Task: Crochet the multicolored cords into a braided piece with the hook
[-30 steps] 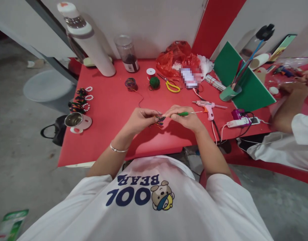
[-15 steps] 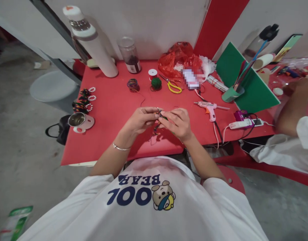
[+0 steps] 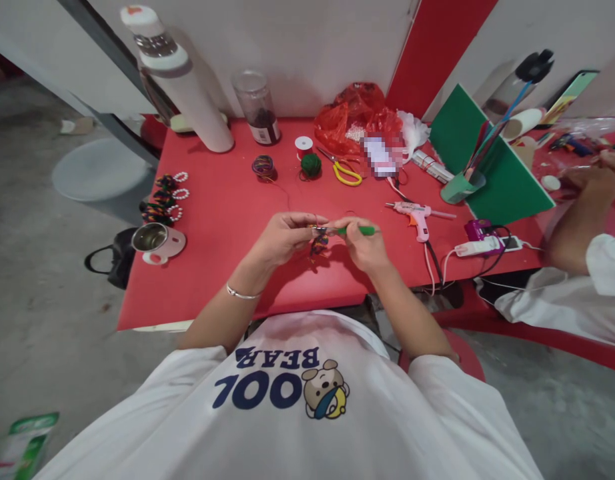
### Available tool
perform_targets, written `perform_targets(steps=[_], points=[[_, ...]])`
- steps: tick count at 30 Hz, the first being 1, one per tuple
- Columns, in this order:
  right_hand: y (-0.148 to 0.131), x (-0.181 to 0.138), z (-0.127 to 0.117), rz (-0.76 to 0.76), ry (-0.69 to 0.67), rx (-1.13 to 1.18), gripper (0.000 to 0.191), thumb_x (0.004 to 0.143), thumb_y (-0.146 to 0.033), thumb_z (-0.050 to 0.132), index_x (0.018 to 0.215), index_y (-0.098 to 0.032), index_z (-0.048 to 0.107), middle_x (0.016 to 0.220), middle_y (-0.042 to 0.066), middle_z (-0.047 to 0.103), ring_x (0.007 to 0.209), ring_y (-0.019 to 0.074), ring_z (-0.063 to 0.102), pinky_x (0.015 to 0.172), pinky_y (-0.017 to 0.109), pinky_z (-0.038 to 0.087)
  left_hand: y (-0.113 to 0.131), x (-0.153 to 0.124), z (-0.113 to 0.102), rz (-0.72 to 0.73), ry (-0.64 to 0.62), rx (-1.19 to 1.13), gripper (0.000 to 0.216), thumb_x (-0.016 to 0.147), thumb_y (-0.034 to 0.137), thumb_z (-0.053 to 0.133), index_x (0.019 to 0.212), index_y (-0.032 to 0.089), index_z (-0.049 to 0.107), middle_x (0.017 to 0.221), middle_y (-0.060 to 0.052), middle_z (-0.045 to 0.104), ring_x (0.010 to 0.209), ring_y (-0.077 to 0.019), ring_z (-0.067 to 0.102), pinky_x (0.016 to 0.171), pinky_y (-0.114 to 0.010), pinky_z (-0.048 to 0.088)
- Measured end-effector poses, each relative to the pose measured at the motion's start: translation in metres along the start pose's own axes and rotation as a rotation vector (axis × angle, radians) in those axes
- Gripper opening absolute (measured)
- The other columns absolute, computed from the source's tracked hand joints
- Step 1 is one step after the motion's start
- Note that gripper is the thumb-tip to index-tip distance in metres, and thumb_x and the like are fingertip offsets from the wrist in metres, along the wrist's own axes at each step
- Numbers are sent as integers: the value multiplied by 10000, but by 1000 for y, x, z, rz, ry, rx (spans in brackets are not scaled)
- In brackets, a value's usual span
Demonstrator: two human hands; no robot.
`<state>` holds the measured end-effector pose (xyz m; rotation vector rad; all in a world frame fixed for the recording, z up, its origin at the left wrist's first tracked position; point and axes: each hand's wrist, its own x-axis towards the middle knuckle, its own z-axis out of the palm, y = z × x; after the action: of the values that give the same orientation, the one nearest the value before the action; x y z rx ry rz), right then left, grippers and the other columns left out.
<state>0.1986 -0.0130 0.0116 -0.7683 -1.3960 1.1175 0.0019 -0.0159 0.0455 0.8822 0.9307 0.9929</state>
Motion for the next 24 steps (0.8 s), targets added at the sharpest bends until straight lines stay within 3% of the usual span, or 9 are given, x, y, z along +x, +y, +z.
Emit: perform_targets(steps=[4, 9, 11, 15, 20, 24], points=[[7, -13, 21, -227, 163, -403, 268, 994, -530, 674, 1015, -306, 820, 1050, 47, 820, 1028, 236, 760, 972, 451, 621, -17, 5, 10, 167, 184, 8, 350, 649, 110, 790, 996, 133, 828, 660, 26, 638, 589, -83, 543, 594, -217, 442], [7, -17, 26, -441, 120, -756, 230, 1027, -455, 644, 1114, -331, 816, 1092, 54, 808, 1024, 234, 717, 950, 444, 583, -28, 6, 17, 251, 362, 139, 402, 696, 79, 744, 1081, 161, 828, 662, 44, 621, 591, -92, 519, 591, -219, 439], [11, -17, 24, -540, 129, -863, 216, 1010, -451, 670, 1144, -358, 811, 1111, 50, 802, 1045, 238, 699, 953, 438, 565, -28, 5, 17, 222, 332, 63, 377, 685, 102, 757, 1052, 159, 826, 683, 36, 640, 612, -97, 548, 611, -222, 466], [12, -11, 13, -688, 107, -834, 247, 998, -439, 687, 1221, -400, 785, 1116, 39, 787, 1048, 232, 689, 942, 422, 554, -22, 2, 10, 101, 109, -116, 314, 628, 187, 822, 937, 134, 819, 747, -15, 708, 605, -99, 577, 579, -224, 449], [-8, 4, -12, -619, -164, -664, 331, 973, -481, 705, 1297, -435, 754, 1125, 24, 803, 1012, 224, 700, 903, 428, 572, -10, -4, -3, 0, 39, -12, 306, 613, 186, 838, 914, 132, 828, 707, -29, 708, 519, -80, 505, 511, -226, 351], [-22, 9, -26, -513, -246, -662, 295, 921, -510, 761, 1207, -444, 796, 1113, 5, 831, 1011, 230, 716, 924, 453, 581, -3, -6, -7, -7, 52, 88, 293, 615, 172, 781, 900, 136, 843, 646, -14, 683, 514, -82, 492, 509, -220, 348]])
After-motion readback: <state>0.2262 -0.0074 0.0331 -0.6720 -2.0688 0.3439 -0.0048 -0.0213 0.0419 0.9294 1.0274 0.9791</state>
